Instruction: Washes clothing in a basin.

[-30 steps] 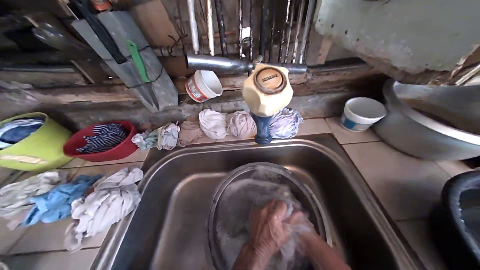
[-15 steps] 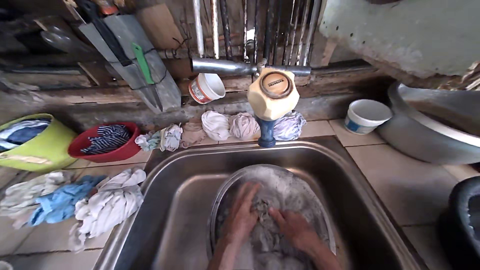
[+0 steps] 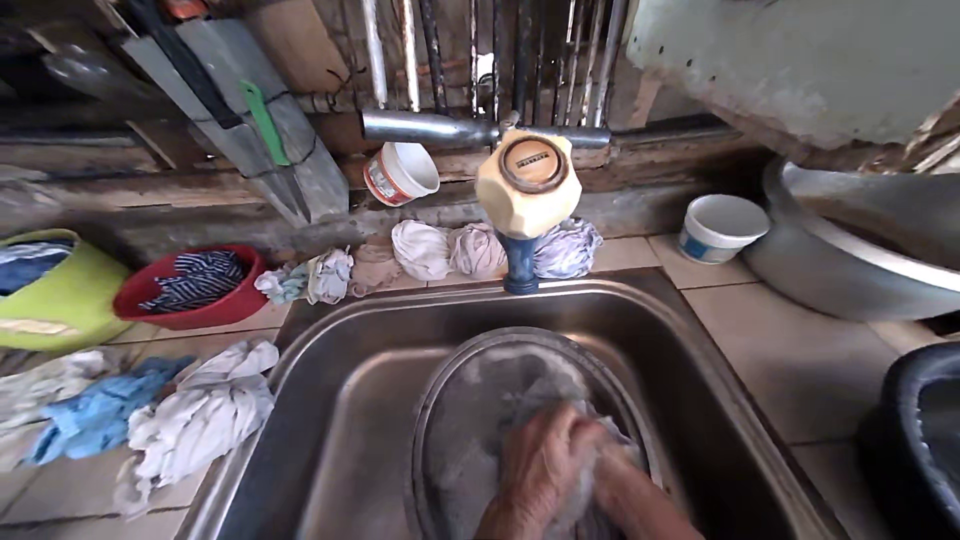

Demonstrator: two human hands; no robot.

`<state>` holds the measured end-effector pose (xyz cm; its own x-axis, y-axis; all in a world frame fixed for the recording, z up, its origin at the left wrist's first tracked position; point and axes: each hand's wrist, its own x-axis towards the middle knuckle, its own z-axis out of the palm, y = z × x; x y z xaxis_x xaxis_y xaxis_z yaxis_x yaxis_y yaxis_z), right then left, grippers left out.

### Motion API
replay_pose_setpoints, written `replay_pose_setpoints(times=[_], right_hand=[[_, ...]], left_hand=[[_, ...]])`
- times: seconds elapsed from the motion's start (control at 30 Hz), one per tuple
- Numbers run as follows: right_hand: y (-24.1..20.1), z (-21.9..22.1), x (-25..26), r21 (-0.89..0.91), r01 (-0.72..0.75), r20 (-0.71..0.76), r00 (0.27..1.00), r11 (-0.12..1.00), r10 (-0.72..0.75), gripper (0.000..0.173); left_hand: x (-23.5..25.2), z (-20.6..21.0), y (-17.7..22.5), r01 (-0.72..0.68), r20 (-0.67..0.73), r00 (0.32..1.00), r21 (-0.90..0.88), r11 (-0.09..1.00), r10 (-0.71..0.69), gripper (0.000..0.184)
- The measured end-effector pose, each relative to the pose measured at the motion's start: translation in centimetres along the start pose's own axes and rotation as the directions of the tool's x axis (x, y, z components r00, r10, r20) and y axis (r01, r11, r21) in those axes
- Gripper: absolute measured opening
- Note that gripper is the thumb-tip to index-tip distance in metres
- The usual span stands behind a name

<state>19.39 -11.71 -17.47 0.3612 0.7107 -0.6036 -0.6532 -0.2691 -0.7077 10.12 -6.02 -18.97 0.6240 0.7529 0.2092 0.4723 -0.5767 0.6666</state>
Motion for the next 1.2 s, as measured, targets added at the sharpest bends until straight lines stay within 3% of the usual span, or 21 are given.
replay_pose_setpoints(times=[0.07, 0.1, 0.17, 0.23, 0.3, 0.4, 0.47, 0.53, 0.57, 0.63, 0.7, 0.77, 0.83, 0.97, 1.07, 1.13, 1.2], right_hand=[[0.2, 0.3, 1.6, -0.182, 0.069, 0.030, 0.997, 0.981, -0.065, 0.048], [-0.2, 0.6, 2.0, -0.297, 0.084, 0.021, 0.996, 0.951, -0.082, 0.055], [-0.7, 0.5, 2.5, -0.529, 0.162, 0.062, 0.986, 0.833, -0.153, 0.055], [-0.5, -0.2, 3.3, -0.807, 0.234, 0.166, 0.971, 0.542, -0.172, 0.053], [-0.4, -0.6, 3.7, -0.960, 0.169, 0.163, 0.986, 0.221, -0.044, 0.059], [-0.3, -0.8, 3.4, -0.998, 0.058, 0.062, 0.993, 0.038, 0.104, 0.054], [-0.6, -0.8, 3.3, -0.998, 0.026, 0.033, 0.992, 0.057, 0.119, 0.046], [-0.7, -1.1, 3.7, -0.955, 0.070, 0.077, 0.997, 0.288, 0.013, 0.040], [-0.5, -1.1, 4.0, -0.864, 0.111, 0.099, 0.994, 0.491, -0.049, 0.040], [0.4, -1.0, 4.5, -0.531, 0.150, 0.119, 0.988, 0.834, -0.102, 0.044], [0.4, -0.6, 4.2, -0.310, 0.089, 0.100, 0.993, 0.947, -0.061, 0.045], [0.4, -0.4, 2.6, -0.249, 0.070, 0.052, 0.997, 0.966, -0.059, 0.044], [0.4, -0.2, 1.2, -0.293, 0.111, 0.039, 0.994, 0.950, -0.104, 0.042], [0.5, 0.1, 3.1, -0.525, 0.180, 0.087, 0.984, 0.832, -0.158, 0.050], [0.3, -0.5, 4.0, -0.881, 0.243, 0.221, 0.970, 0.406, -0.101, 0.050], [0.4, -0.7, 4.0, -0.968, 0.168, 0.182, 0.982, 0.184, 0.057, 0.052], [0.4, -1.0, 4.1, -0.987, 0.116, 0.133, 0.977, 0.108, 0.166, 0.048]], left_hand=[[1.2, -1.3, -1.6, 0.213, 0.086, 0.971, 0.108, 0.971, -0.222, 0.038], [1.8, -2.3, -2.4, 0.339, 0.124, 0.926, 0.143, 0.930, -0.356, 0.042], [2.3, -3.7, -4.4, 0.486, 0.111, 0.850, 0.216, 0.847, -0.516, 0.054], [1.7, -4.0, -6.0, 0.481, 0.134, 0.835, 0.293, 0.826, -0.533, 0.076], [1.0, -3.4, -6.4, 0.384, 0.277, 0.828, 0.353, 0.853, -0.487, 0.088], [0.7, -2.6, -6.8, 0.244, 0.518, 0.765, 0.316, 0.917, -0.383, 0.066], [1.1, -2.7, -6.2, 0.364, 0.542, 0.672, 0.352, 0.862, -0.505, 0.052], [1.8, -2.5, -5.8, 0.582, 0.449, 0.639, 0.248, 0.774, -0.624, 0.052], [1.9, -2.6, -5.6, 0.657, 0.405, 0.666, 0.077, 0.750, -0.626, 0.056], [1.4, -2.1, -4.9, 0.637, 0.293, 0.769, -0.279, 0.719, -0.568, 0.059], [0.9, -1.1, -3.1, 0.457, 0.150, 0.887, -0.428, 0.780, -0.437, 0.053], [0.7, -0.6, -1.0, 0.291, 0.047, 0.954, -0.401, 0.869, -0.297, 0.049], [0.7, -0.3, -0.3, 0.235, 0.005, 0.970, -0.270, 0.934, -0.243, 0.046], [1.3, -0.8, -3.9, 0.423, 0.174, 0.885, 0.089, 0.902, -0.432, 0.052], [0.9, -0.7, -6.1, 0.393, 0.298, 0.839, 0.248, 0.886, -0.455, 0.051], [0.8, -1.3, -5.5, 0.437, 0.461, 0.712, 0.300, 0.848, -0.530, 0.056], [0.8, -1.8, -4.4, 0.527, 0.533, 0.558, 0.365, 0.768, -0.636, 0.057]])
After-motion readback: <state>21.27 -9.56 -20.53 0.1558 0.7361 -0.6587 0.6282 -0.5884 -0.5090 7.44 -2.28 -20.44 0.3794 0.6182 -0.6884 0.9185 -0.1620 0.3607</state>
